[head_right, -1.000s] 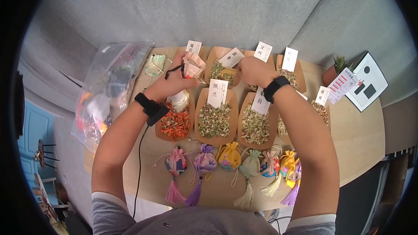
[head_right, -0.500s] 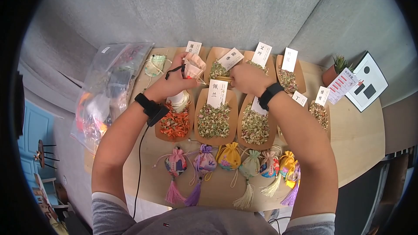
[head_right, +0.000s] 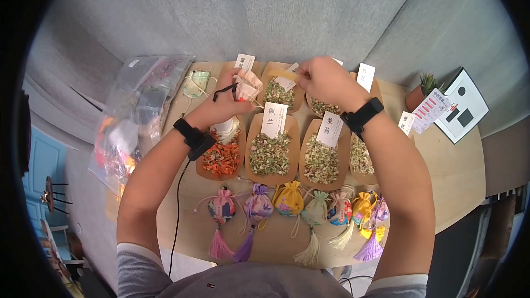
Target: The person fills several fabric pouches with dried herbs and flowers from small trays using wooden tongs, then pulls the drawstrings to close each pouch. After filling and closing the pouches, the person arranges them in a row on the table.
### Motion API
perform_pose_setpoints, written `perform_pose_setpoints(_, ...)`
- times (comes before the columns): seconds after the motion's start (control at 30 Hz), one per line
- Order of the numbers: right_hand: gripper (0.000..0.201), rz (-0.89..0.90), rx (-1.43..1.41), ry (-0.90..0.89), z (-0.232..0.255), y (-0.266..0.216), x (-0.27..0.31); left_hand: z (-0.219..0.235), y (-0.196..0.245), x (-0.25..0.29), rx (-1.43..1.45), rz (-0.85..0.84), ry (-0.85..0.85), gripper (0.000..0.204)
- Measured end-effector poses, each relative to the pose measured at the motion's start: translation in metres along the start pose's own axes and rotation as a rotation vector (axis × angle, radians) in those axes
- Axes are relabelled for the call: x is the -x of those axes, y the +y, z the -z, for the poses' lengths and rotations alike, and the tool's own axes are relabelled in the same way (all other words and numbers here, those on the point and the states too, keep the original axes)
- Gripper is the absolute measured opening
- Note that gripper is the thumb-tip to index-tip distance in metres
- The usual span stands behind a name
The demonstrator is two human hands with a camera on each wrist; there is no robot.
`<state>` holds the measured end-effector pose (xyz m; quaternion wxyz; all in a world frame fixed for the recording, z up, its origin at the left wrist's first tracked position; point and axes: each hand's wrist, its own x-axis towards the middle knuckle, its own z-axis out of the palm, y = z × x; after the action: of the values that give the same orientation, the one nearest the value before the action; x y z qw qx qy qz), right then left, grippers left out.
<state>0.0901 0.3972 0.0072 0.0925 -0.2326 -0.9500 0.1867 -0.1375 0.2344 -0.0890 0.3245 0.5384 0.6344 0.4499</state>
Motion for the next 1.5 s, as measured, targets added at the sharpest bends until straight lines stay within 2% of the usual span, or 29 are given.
perform_pose_setpoints(0.1,0.022,0.019,-0.108,-0.029,0.013,-0.029,0.001,-0.001,0.002,-0.001,0.016,-0.006,-0.007,0.102)
perform_pose_setpoints(0.23,0.024,-0.015,-0.211,-0.085,0.009,-0.028,-0.004,-0.001,0.002,-0.001,0.02,-0.016,0.003,0.102)
perform_pose_setpoints(0.3,0.026,-0.114,-0.037,-0.173,-0.005,-0.008,-0.011,0.001,0.002,0.001,0.002,-0.007,0.009,0.102)
perform_pose_setpoints(0.53,0.027,-0.14,0.102,-0.188,-0.068,0.038,-0.018,0.004,0.006,0.005,0.047,0.029,-0.017,0.103)
perform_pose_setpoints(0.77,0.025,-0.085,0.083,-0.261,-0.07,0.026,-0.014,0.006,0.008,0.006,0.059,0.037,-0.017,0.102)
perform_pose_setpoints(0.87,0.023,-0.032,0.179,-0.258,-0.07,0.024,-0.012,0.005,0.008,0.006,0.068,0.029,-0.014,0.102)
perform_pose_setpoints(0.93,0.021,0.041,0.318,-0.234,-0.078,0.028,-0.014,0.005,0.008,0.005,0.053,0.026,-0.013,0.102)
perform_pose_setpoints(1.03,0.019,0.053,0.316,-0.161,-0.085,0.028,-0.012,0.004,0.008,0.005,0.049,0.028,-0.014,0.102)
perform_pose_setpoints(1.17,0.018,0.032,0.263,-0.112,-0.072,0.026,-0.007,0.004,0.009,0.006,0.068,0.037,-0.02,0.102)
perform_pose_setpoints(1.23,0.016,0.034,0.098,-0.11,-0.057,0.029,-0.006,0.005,0.007,0.007,0.067,0.033,-0.021,0.103)
perform_pose_setpoints(1.4,0.016,0.003,0.013,-0.007,-0.01,0.004,0.002,0.005,0.008,0.006,0.053,0.049,-0.015,0.103)
perform_pose_setpoints(1.47,0.016,0.017,-0.033,0.001,0.006,-0.013,0.004,0.002,0.009,0.007,0.065,0.02,0.018,0.09)
perform_pose_setpoints(1.5,0.016,0.015,-0.033,0.001,0.011,-0.023,0.004,0.002,0.008,0.007,0.065,0.02,0.017,0.09)
